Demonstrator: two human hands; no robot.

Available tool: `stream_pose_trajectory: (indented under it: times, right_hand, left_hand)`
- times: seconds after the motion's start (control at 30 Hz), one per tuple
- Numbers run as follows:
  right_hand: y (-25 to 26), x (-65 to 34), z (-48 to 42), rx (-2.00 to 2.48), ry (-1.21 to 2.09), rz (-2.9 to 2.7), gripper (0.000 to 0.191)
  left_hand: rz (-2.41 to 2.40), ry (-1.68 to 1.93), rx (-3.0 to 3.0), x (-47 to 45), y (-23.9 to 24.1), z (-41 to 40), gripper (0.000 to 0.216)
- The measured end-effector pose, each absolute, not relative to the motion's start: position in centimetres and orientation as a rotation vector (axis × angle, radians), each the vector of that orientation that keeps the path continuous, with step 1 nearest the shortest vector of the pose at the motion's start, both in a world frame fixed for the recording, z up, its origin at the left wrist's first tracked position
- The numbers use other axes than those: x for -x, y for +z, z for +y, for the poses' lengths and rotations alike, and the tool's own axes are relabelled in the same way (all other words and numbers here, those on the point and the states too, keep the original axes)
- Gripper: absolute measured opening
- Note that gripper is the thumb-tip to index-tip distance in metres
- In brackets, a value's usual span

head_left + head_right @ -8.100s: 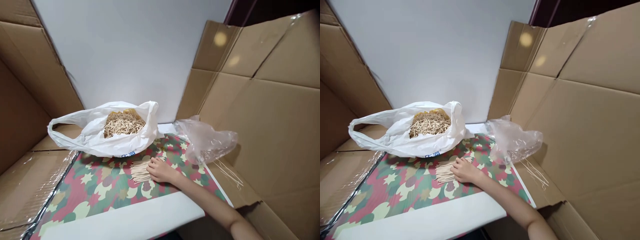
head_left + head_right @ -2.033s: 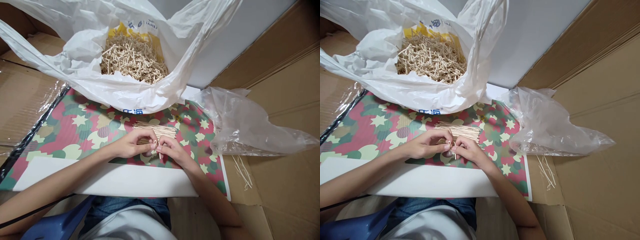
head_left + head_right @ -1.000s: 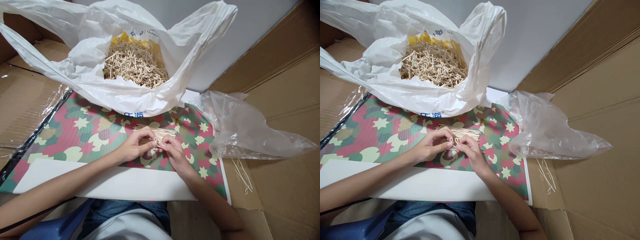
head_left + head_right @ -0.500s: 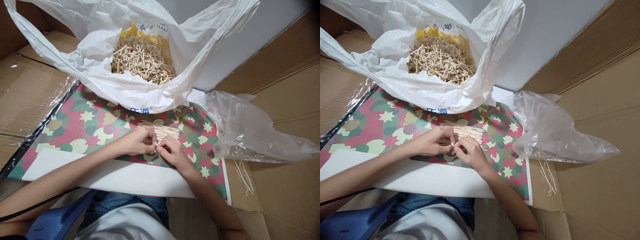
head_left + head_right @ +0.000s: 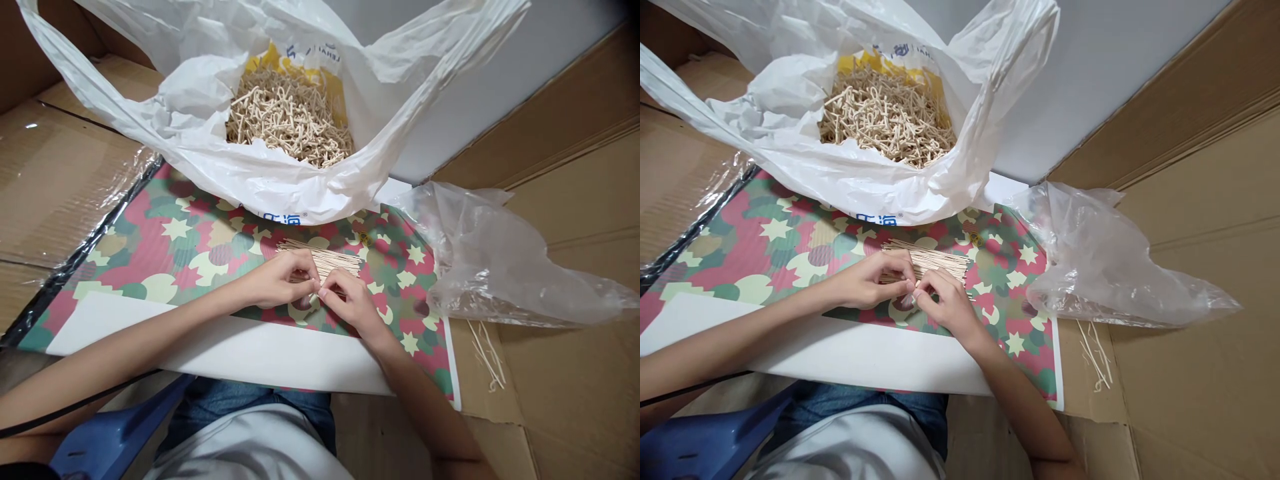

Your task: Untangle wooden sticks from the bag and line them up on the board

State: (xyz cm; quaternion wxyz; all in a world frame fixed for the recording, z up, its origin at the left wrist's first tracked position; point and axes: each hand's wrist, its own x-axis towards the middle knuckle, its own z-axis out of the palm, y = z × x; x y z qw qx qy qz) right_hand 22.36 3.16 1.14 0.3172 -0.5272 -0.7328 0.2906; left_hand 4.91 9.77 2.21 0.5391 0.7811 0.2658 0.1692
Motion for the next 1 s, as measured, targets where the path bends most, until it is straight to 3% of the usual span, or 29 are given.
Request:
stream_pose_trajectory:
  times: [0.2,0.37,0.67,0.9,1.0]
  right_hand:
    - [1.2,-22.5,3.2,1.408,0.792,-2.005,0.004]
    - [1.1,-22.3,2.7,1.419,0.833,-1.941,0.010]
    - [1.1,-22.3,2.6,1.519,1.028,-1.624,0.011]
    - [1.0,-21.9,2.6,1.450,1.153,-1.380,0.013]
    - [1.0,-22.2,2.9,1.486,1.046,-1.478,0.013]
  left_hand:
    - [0.624,0.308,-1.814,-4.9,2.1,9.8,0.010]
    - [0.617,0.258,-1.714,-4.9,1.9,9.7,0.012]
    - [0.761,0.640,-1.965,-5.1,1.9,9.4,0.016]
    - [0.707,0.643,-1.997,-5.4,2.1,8.7,0.019]
    - [0.708,0.574,-1.780,-5.5,1.8,8.6,0.023]
